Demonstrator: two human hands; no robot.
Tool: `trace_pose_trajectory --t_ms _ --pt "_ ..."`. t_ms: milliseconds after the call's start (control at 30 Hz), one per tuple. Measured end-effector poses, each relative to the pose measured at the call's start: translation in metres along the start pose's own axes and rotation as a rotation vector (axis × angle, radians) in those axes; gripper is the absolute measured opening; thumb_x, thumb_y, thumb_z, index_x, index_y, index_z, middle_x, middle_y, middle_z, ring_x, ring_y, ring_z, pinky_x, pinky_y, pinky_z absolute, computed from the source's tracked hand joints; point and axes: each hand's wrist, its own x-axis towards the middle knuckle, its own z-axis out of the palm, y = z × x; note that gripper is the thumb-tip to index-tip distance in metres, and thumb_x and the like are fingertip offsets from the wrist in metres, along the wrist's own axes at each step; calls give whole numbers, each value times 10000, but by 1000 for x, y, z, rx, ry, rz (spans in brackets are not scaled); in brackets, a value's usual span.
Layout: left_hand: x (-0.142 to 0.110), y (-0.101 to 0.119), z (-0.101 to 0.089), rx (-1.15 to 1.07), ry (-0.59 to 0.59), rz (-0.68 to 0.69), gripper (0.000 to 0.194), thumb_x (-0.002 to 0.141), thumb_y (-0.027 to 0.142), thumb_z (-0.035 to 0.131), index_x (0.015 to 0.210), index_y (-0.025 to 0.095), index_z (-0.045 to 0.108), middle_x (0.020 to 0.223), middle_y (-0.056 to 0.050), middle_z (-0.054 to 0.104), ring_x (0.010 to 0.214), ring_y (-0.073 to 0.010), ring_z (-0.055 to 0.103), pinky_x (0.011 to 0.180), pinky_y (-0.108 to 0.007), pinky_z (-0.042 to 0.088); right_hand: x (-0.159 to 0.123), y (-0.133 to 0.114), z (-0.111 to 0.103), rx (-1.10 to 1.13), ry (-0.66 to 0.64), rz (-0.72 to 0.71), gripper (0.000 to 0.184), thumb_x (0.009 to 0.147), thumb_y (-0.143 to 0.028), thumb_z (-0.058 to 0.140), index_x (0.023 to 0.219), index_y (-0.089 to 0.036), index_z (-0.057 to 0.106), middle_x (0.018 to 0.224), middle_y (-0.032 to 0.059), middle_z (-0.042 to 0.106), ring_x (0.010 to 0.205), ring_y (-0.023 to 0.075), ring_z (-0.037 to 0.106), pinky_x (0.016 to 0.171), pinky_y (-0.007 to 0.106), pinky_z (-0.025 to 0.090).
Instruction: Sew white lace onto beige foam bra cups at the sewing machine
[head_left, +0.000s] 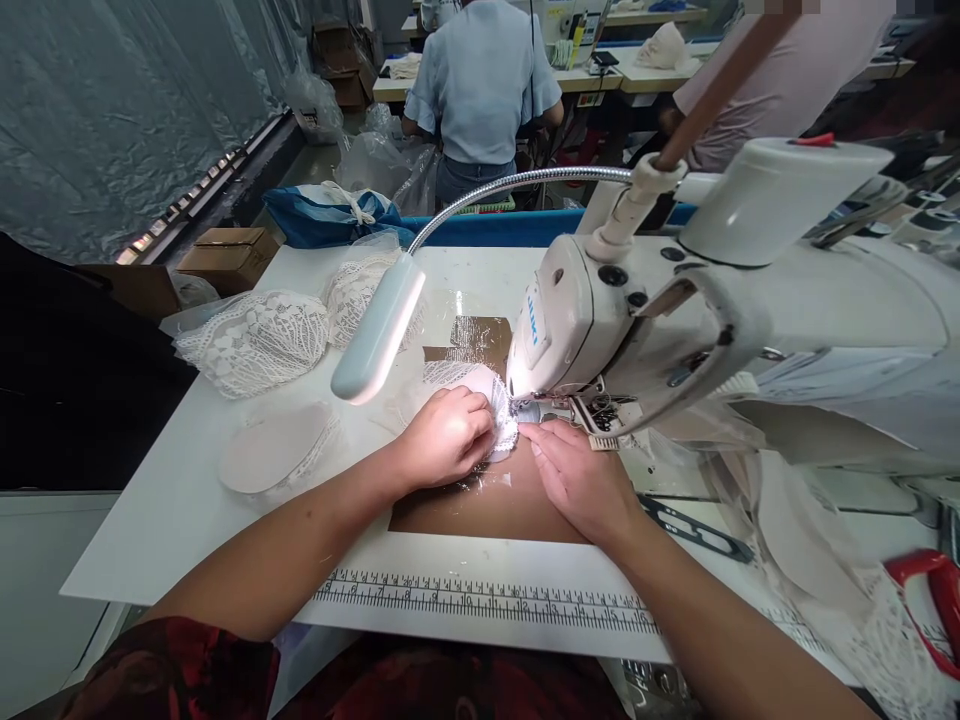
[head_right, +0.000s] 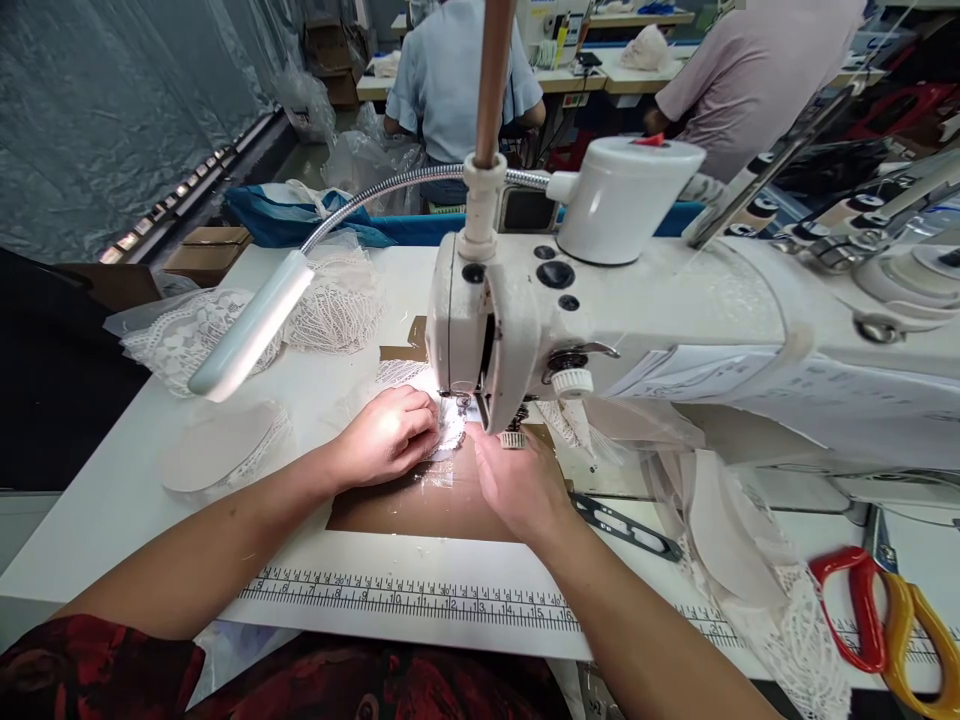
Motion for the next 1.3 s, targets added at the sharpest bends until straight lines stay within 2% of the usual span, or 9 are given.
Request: trace_pose_trajectory --t_ms 133,300,467,700,800,967,1133,1300 --pt "0 2 2 55 13 -33 218 896 236 460 748 146 593 787 -63 585 737 -178 508 660 -307 373 -1 1 2 33 10 -4 378 878 -159 416 1140 -238 677 936 60 713 868 196 626 736 281 492" --pt "-2 1 4 48 30 7 231 924 272 470 849 176 667 826 -54 621 791 -181 527 690 -304 370 0 0 1 49 8 -7 376 873 -166 425 1141 -258 673 936 49 714 883 198 630 730 281 498" --pt "-1 0 6 52 42 -8 248 928 309 489 864 207 706 815 -35 642 765 -172 522 673 -298 367 0 0 0 66 1 -11 364 872 -165 430 1120 -249 682 963 57 713 888 204 634 756 295 502" --pt "-1 2 1 131 -55 25 270 951 335 446 979 245 699 835 -43 622 777 -182 523 667 -310 360 -1 1 1 66 19 -14 372 879 -168 421 1138 -252 674 988 55 712 903 203 637 754 294 507" --pt "-2 1 0 166 -51 62 257 954 338 452 1032 266 685 935 -43 640 823 -187 539 687 -320 365 0 1 0 56 17 -12 376 878 -169 420 1146 -248 673 997 62 710 905 209 634 767 305 505" --pt "-4 -4 5 246 -18 201 265 968 251 423 1075 223 663 1217 -38 616 898 -190 535 711 -327 386 1 0 2 32 -4 -7 380 868 -161 433 1142 -254 679 1000 56 711 889 204 633 742 293 491" --pt "-5 -4 12 244 12 192 269 967 276 426 1002 194 680 1187 -31 646 855 -188 525 725 -325 405 0 -1 6 -30 -3 -54 401 857 -122 429 1132 -252 691 968 38 718 879 191 638 649 266 455" --pt "-4 0 10 178 18 135 335 976 327 380 1073 188 669 1207 -35 641 883 -197 520 769 -343 431 2 -1 7 -109 2 -62 422 835 -94 443 1150 -242 683 891 53 714 842 188 631 647 264 441"
